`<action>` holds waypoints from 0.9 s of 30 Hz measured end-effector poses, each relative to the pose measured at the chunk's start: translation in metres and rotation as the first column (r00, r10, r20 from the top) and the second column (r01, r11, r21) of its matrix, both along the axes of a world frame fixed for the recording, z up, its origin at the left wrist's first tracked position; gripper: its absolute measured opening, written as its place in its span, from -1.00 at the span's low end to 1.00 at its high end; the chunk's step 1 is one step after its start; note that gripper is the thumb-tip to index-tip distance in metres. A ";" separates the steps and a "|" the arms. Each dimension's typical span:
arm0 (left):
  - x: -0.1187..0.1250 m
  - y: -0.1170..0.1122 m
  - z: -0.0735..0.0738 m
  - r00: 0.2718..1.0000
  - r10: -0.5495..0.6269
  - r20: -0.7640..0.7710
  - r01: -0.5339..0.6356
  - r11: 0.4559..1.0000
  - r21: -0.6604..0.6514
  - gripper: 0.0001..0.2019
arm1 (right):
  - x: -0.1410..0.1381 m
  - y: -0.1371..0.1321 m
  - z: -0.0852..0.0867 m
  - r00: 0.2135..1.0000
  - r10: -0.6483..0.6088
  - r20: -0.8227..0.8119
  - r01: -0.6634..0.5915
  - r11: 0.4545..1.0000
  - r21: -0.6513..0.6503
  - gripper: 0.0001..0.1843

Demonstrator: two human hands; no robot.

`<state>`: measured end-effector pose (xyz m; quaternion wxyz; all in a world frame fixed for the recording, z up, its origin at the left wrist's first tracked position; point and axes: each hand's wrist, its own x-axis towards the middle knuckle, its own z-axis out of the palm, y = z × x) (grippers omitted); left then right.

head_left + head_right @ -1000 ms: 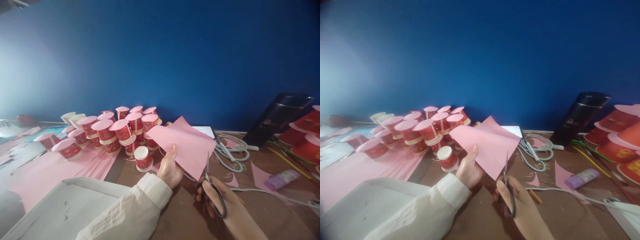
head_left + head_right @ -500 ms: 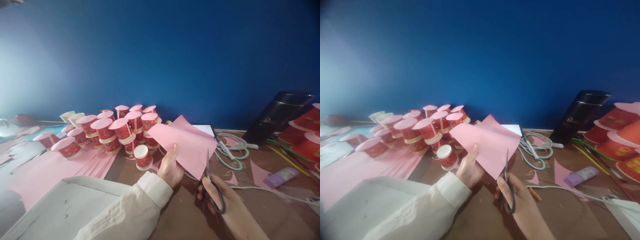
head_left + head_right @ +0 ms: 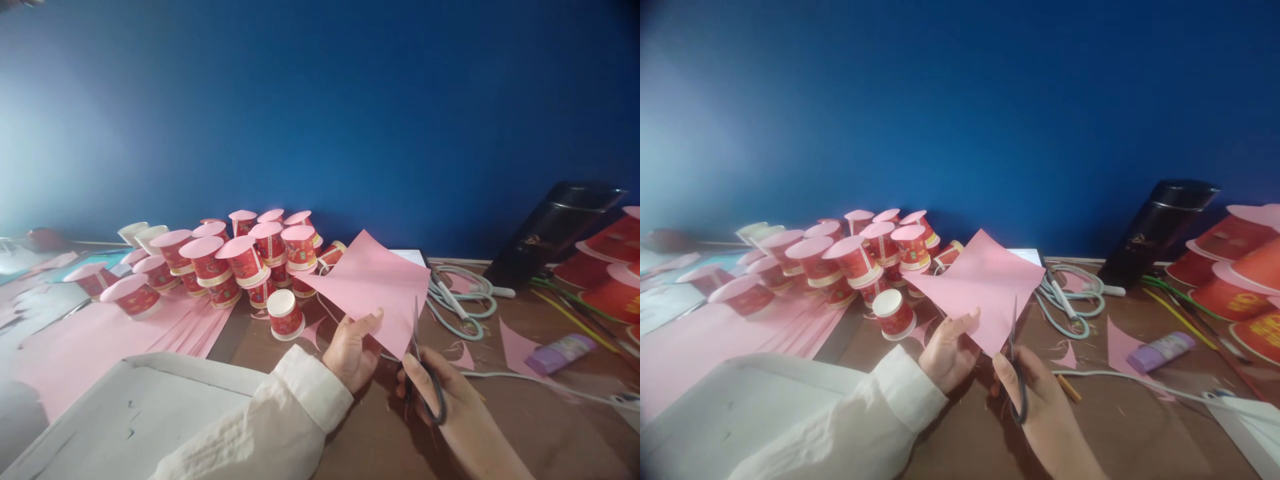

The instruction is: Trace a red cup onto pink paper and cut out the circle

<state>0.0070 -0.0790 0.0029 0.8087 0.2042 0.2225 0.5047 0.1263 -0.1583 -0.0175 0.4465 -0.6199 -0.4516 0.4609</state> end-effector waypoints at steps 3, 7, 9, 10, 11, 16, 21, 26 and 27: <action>0.002 -0.003 0.000 0.998 0.006 -0.064 -0.009 0.999 -0.038 -0.82 | 0.000 -0.001 0.001 1.000 0.022 0.020 -0.022 1.000 0.001 -0.46; 0.002 -0.001 -0.001 0.998 -0.011 -0.060 0.006 0.996 -0.087 -0.77 | -0.001 -0.001 0.003 0.998 0.055 0.021 -0.055 0.998 -0.007 -0.44; 0.002 0.000 -0.003 0.998 -0.016 -0.053 0.012 0.996 -0.086 -0.76 | -0.001 0.000 0.002 0.997 0.058 0.046 -0.059 0.998 0.011 -0.44; 0.002 0.000 -0.003 0.999 -0.013 -0.045 0.009 0.997 -0.082 -0.76 | -0.001 0.000 0.001 0.996 0.059 0.063 -0.060 0.998 0.013 -0.43; 0.002 0.000 -0.004 0.999 -0.010 -0.035 0.007 0.997 -0.078 -0.76 | 0.000 0.000 0.000 0.995 0.058 0.078 -0.059 0.998 0.013 -0.44; 0.002 0.000 -0.004 1.000 -0.011 -0.007 0.010 0.995 -0.095 -0.79 | 0.002 0.001 -0.002 0.995 0.048 0.086 -0.047 0.999 -0.017 -0.45; 0.002 0.002 -0.004 1.000 -0.012 0.002 0.012 0.996 -0.093 -0.81 | 0.000 0.000 0.002 0.997 0.036 0.073 -0.035 0.999 -0.015 -0.46; 0.001 0.003 -0.006 0.999 -0.039 -0.029 0.036 0.994 -0.103 -0.74 | -0.008 -0.004 0.010 0.995 -0.033 0.096 0.035 0.999 -0.022 -0.47; 0.001 0.003 -0.006 0.999 -0.038 -0.029 0.035 0.994 -0.105 -0.74 | -0.009 -0.005 0.012 0.995 -0.046 0.092 0.049 0.998 -0.029 -0.48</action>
